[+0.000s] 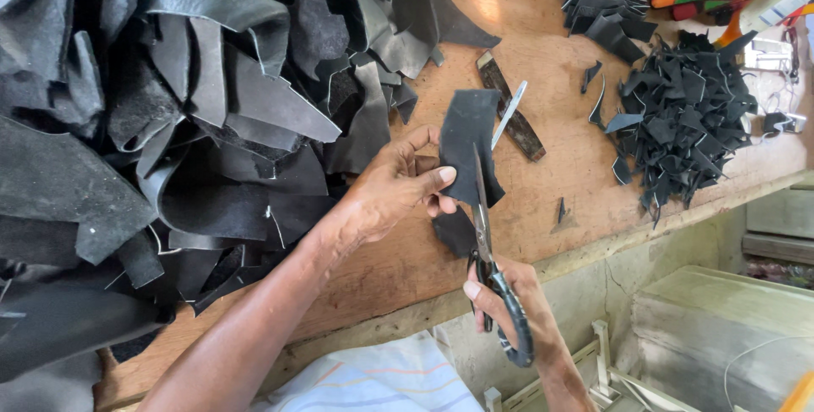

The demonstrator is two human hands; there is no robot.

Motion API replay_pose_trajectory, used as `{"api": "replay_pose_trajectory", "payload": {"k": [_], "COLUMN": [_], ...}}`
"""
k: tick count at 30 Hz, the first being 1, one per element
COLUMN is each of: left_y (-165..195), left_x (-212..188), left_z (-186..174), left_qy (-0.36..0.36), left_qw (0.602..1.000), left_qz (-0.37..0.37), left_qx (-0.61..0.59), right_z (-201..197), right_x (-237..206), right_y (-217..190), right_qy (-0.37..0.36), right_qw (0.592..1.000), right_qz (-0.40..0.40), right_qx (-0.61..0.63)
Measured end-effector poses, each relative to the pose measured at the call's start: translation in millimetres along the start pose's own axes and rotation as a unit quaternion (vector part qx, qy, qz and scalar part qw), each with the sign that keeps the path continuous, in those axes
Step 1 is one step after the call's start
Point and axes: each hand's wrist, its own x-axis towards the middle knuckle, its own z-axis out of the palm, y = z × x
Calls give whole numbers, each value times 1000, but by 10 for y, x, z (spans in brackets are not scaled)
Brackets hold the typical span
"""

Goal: The person uses shears to cut a small black leather piece on a wooden workbench, then sets the shears down and sorts through a pile of leather scraps. They pick up a reddish-brown textured leather piece and compare it with black scraps, handling them one at a time.

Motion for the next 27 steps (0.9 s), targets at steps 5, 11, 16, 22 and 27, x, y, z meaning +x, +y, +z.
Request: {"api": "replay_pose_trajectory", "payload": {"k": [5, 11, 16, 22, 27], "left_y": [-238, -99, -131, -385, -536], "left_x": [135, 8, -29, 17, -5], "left_z": [75, 88, 47, 85, 116], "left_qy": [-1, 0, 7, 44, 24], "left_qw": [1000, 1000, 999, 989, 992], "left_qz": [-5, 6, 13, 84, 74], "left_qx": [12, 23, 45, 112, 97], "right_z": [-164, -78, 16, 14, 28], "right_x": [91, 15, 38, 2, -7], "right_y": [194, 32, 99, 308, 386], "right_qy": [-16, -47, -33, -35, -24], "right_qw": [999, 998, 999, 999, 1000], "right_qz": [-22, -43, -16, -11, -19], "right_qx": [-27, 4, -1, 3, -5]}}
